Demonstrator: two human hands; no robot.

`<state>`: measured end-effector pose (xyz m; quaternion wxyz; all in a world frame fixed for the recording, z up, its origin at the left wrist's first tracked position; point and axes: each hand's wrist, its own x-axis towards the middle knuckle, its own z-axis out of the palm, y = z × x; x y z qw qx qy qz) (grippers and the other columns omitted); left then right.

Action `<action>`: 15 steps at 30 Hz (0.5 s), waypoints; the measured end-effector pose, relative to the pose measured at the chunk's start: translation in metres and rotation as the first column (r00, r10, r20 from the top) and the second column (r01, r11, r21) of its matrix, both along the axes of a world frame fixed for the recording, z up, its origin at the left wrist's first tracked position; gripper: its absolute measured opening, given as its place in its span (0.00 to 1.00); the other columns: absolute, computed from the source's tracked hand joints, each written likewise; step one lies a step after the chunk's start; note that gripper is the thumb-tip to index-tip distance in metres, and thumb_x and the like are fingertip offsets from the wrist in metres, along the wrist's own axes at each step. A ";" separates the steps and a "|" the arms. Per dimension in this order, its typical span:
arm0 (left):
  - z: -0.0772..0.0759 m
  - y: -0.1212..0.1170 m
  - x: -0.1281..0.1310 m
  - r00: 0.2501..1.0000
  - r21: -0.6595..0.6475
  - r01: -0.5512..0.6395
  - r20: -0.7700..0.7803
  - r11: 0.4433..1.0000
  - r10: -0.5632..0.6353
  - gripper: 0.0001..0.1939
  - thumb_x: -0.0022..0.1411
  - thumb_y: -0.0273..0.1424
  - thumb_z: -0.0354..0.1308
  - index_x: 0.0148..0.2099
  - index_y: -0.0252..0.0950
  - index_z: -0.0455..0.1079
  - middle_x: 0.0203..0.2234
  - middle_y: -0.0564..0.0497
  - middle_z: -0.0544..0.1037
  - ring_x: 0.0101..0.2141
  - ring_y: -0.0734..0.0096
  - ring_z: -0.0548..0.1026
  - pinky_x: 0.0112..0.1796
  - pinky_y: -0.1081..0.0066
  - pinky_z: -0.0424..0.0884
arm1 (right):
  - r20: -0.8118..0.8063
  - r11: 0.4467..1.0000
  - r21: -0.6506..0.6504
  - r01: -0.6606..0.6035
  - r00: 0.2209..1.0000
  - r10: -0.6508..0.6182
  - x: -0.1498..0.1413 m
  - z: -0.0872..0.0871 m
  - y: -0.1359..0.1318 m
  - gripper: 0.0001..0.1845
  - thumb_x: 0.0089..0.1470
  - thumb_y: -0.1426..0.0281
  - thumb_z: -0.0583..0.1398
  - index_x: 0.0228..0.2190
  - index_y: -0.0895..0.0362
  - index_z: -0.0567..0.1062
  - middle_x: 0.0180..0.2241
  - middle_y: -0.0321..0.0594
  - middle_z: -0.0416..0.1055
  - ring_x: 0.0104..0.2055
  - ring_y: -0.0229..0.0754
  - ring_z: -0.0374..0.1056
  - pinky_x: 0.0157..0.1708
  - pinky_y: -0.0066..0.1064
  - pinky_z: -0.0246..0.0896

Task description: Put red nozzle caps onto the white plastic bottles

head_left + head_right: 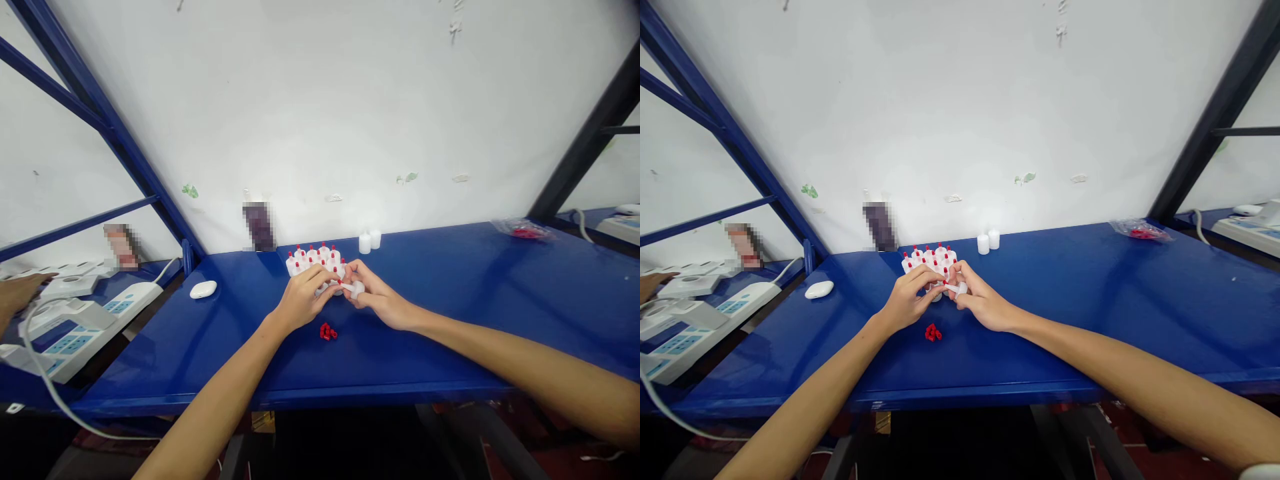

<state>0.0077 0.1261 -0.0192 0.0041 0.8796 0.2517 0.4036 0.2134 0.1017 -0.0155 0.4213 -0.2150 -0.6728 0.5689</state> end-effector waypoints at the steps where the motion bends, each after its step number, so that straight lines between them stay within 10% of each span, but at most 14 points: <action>1: 0.000 0.000 0.000 1.000 0.001 0.002 0.002 1.000 -0.002 0.09 0.68 0.34 0.55 0.45 0.36 0.71 0.34 0.47 0.75 0.32 0.70 0.71 0.34 0.70 0.69 | 0.004 1.000 0.010 0.007 1.000 -0.007 0.000 0.000 0.000 0.16 0.45 0.78 0.54 0.38 0.52 0.59 0.30 0.31 0.60 0.29 0.35 0.53 0.28 0.27 0.48; 15: -0.001 0.002 -0.001 1.000 0.046 -0.018 0.019 0.999 0.017 0.09 0.68 0.32 0.56 0.48 0.36 0.72 0.34 0.48 0.75 0.32 0.72 0.72 0.34 0.72 0.70 | 0.080 1.000 -0.026 -0.011 0.997 0.013 -0.001 -0.005 0.004 0.21 0.50 0.77 0.54 0.48 0.55 0.64 0.32 0.32 0.66 0.29 0.35 0.66 0.31 0.31 0.58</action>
